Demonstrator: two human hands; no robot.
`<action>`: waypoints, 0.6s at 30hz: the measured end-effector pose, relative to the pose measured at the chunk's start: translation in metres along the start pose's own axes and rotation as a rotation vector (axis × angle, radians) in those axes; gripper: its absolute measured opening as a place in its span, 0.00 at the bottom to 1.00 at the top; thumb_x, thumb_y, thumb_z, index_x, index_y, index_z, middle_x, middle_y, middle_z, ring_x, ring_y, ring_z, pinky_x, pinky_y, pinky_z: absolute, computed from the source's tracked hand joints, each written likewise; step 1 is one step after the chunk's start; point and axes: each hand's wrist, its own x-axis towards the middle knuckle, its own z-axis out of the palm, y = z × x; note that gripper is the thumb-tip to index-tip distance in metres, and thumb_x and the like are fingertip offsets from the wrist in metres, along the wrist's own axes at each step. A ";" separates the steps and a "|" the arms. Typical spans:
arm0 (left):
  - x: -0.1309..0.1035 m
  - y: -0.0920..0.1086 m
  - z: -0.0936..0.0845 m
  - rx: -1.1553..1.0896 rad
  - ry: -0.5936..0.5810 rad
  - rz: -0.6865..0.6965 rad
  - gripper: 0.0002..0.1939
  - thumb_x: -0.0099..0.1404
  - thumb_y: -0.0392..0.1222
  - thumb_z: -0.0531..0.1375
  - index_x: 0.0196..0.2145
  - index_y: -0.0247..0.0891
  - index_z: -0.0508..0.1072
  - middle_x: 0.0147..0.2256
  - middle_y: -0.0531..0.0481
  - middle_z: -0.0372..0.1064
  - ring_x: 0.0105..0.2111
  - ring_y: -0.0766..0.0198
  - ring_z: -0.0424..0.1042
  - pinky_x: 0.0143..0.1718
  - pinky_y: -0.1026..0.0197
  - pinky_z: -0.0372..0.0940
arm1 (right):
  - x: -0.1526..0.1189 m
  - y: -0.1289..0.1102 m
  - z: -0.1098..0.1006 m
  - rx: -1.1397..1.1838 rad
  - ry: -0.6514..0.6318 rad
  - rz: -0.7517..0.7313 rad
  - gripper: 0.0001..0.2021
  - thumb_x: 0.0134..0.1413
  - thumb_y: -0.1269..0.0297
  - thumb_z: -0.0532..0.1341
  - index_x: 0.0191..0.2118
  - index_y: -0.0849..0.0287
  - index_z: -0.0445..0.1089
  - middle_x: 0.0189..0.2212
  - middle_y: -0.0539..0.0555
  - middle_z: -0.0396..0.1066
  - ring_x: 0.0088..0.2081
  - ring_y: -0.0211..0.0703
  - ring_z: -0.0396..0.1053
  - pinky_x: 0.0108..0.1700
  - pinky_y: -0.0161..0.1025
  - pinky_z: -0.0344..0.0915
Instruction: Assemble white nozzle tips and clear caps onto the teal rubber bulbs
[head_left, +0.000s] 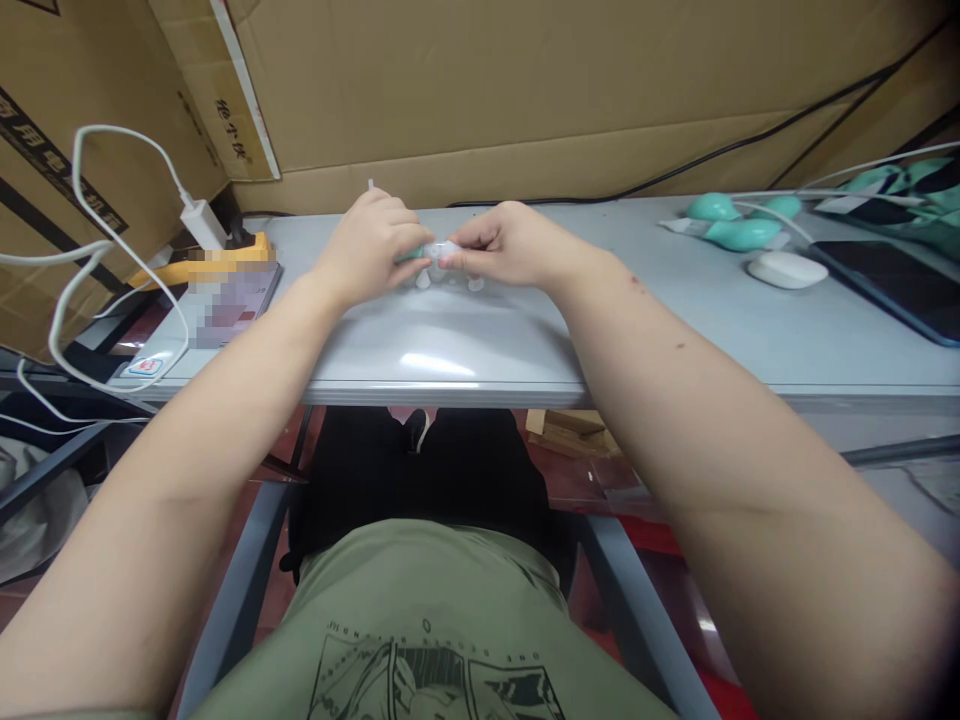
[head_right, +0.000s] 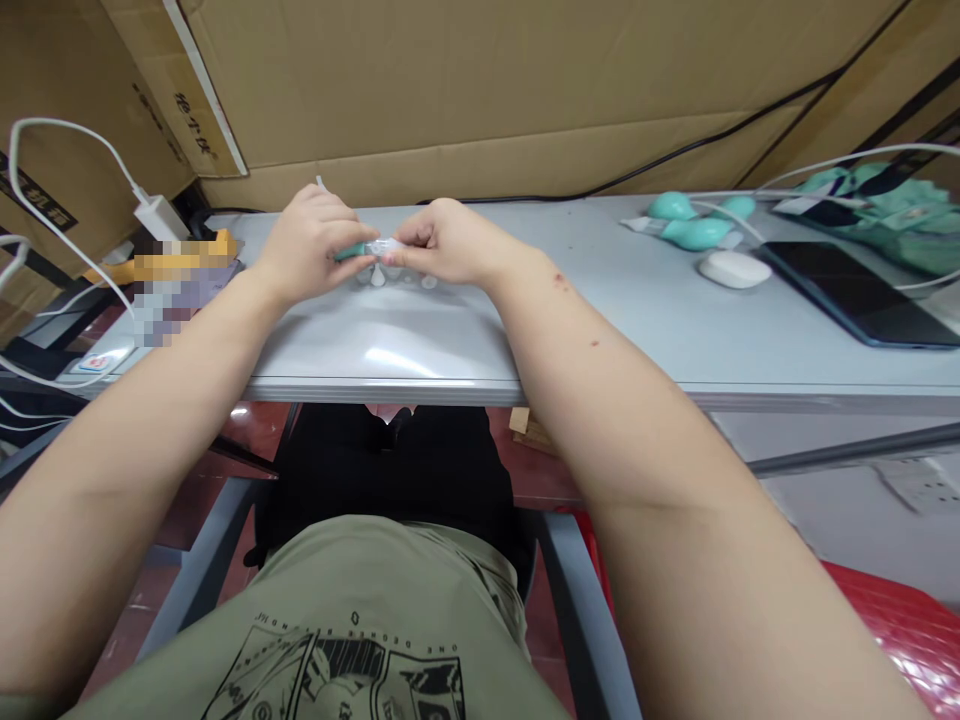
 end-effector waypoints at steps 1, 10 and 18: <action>0.000 0.000 0.001 0.000 -0.010 -0.006 0.17 0.77 0.54 0.68 0.56 0.50 0.92 0.54 0.40 0.92 0.62 0.30 0.87 0.74 0.26 0.73 | 0.001 0.000 0.000 -0.002 -0.036 -0.001 0.31 0.69 0.33 0.86 0.29 0.50 0.79 0.23 0.49 0.67 0.28 0.51 0.66 0.34 0.49 0.71; 0.001 0.002 0.007 0.062 -0.009 -0.007 0.19 0.82 0.56 0.64 0.58 0.50 0.91 0.54 0.37 0.91 0.61 0.29 0.88 0.74 0.24 0.71 | 0.004 0.005 0.002 0.030 -0.081 0.038 0.29 0.66 0.31 0.86 0.32 0.51 0.85 0.22 0.50 0.73 0.26 0.49 0.67 0.30 0.47 0.69; 0.007 0.019 -0.005 -0.096 0.234 -0.175 0.24 0.85 0.67 0.65 0.64 0.53 0.88 0.62 0.39 0.91 0.66 0.36 0.87 0.79 0.28 0.71 | 0.014 -0.015 0.020 0.178 0.297 -0.039 0.25 0.64 0.29 0.86 0.40 0.44 0.86 0.39 0.55 0.89 0.42 0.65 0.85 0.45 0.60 0.85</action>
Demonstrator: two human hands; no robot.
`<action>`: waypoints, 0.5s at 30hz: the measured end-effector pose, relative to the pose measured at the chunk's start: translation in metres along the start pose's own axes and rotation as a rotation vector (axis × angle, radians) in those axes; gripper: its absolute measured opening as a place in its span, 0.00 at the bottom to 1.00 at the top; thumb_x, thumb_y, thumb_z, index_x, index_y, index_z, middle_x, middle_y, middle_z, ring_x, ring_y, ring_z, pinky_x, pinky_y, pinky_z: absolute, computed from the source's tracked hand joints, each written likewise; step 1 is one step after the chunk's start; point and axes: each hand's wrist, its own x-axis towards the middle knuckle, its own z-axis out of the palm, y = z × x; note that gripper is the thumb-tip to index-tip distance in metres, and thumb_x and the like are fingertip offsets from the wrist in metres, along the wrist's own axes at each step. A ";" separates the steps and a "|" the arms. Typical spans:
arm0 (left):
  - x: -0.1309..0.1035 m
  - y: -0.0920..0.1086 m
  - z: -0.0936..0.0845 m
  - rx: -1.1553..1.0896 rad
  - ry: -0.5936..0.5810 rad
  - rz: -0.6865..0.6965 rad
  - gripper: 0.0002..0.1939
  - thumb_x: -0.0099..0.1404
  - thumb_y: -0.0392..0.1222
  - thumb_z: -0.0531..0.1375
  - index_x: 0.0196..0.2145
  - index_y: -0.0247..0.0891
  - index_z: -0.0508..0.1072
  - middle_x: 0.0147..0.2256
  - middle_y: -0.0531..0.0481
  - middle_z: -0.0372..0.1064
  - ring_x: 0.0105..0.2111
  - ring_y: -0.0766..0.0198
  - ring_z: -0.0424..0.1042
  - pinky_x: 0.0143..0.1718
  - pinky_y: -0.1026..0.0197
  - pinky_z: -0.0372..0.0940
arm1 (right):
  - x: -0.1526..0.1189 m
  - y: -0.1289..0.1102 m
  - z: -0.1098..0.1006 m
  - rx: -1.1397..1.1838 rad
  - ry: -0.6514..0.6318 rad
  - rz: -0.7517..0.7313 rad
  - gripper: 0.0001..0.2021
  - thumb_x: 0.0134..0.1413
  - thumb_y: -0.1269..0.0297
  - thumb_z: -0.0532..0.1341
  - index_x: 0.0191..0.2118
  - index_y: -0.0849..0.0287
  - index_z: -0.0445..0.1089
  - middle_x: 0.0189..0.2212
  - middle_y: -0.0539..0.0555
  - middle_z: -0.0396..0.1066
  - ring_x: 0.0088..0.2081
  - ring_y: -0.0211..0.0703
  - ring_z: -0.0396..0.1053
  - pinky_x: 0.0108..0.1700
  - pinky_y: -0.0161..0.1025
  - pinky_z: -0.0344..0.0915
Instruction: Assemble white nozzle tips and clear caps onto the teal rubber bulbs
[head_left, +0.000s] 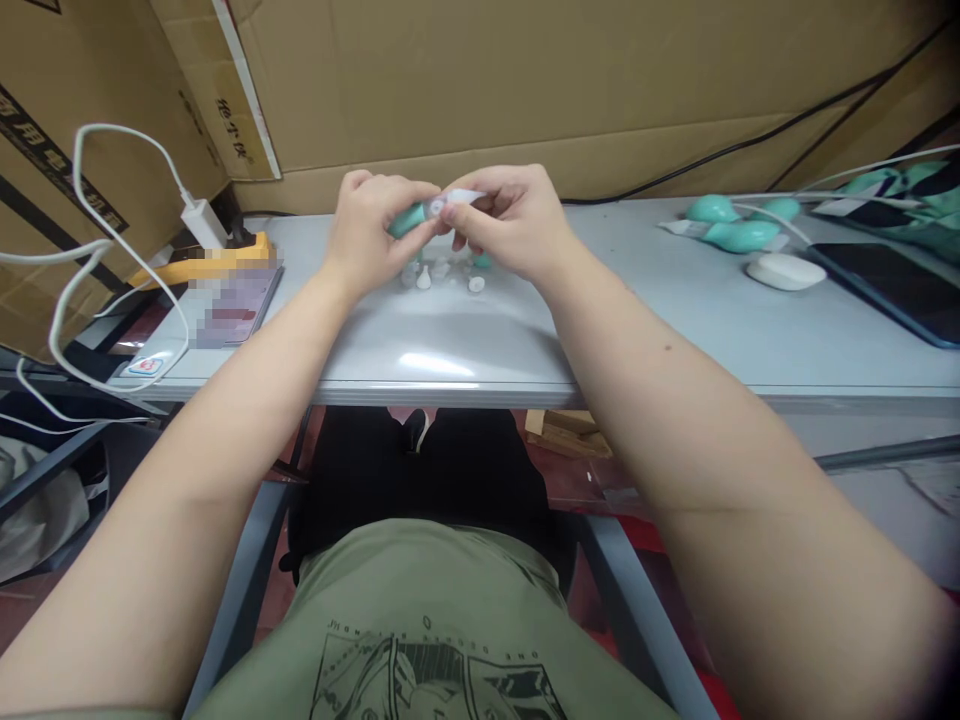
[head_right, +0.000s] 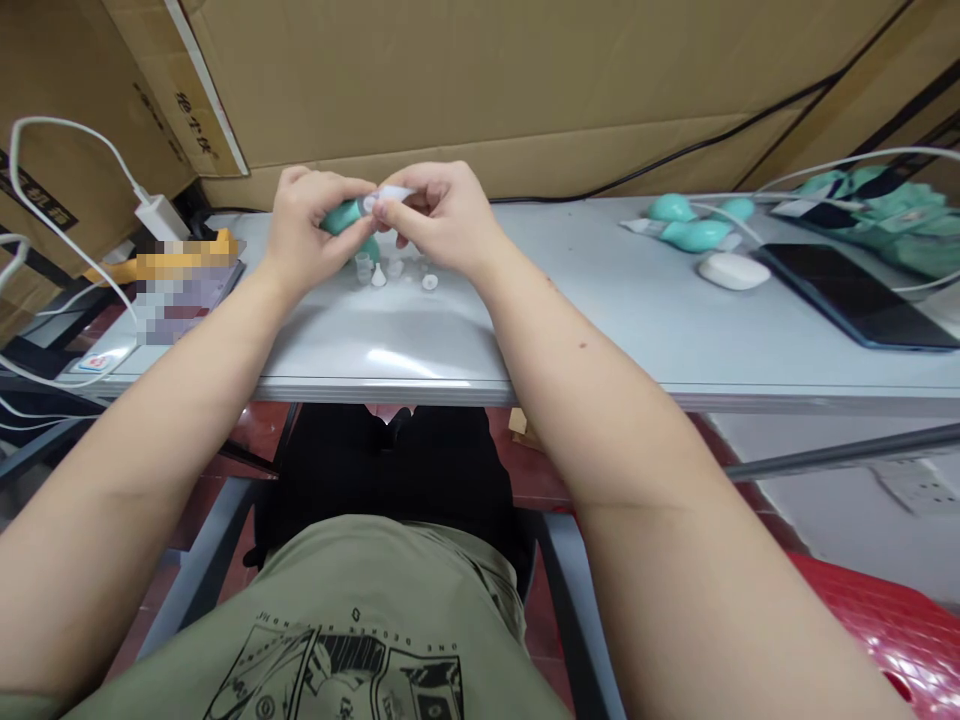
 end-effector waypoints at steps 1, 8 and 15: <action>0.000 0.000 -0.001 -0.009 0.020 0.008 0.26 0.83 0.67 0.66 0.67 0.52 0.87 0.66 0.37 0.89 0.70 0.35 0.85 0.81 0.28 0.70 | 0.001 0.000 0.000 0.018 0.027 -0.006 0.27 0.63 0.27 0.86 0.41 0.44 0.85 0.40 0.55 0.89 0.43 0.64 0.84 0.46 0.60 0.84; 0.002 -0.020 -0.006 -0.109 0.128 -0.097 0.29 0.78 0.63 0.69 0.71 0.55 0.82 0.69 0.37 0.84 0.71 0.35 0.81 0.74 0.33 0.79 | 0.006 0.022 -0.016 -0.121 0.321 -0.105 0.32 0.71 0.22 0.81 0.34 0.41 0.75 0.31 0.53 0.78 0.36 0.57 0.67 0.44 0.59 0.69; 0.004 -0.036 0.009 -0.198 0.060 -0.157 0.25 0.74 0.70 0.72 0.57 0.52 0.87 0.51 0.38 0.88 0.52 0.38 0.85 0.65 0.32 0.83 | 0.015 0.038 -0.013 -0.263 0.254 -0.105 0.42 0.75 0.14 0.74 0.29 0.46 0.65 0.26 0.48 0.62 0.33 0.48 0.51 0.40 0.53 0.58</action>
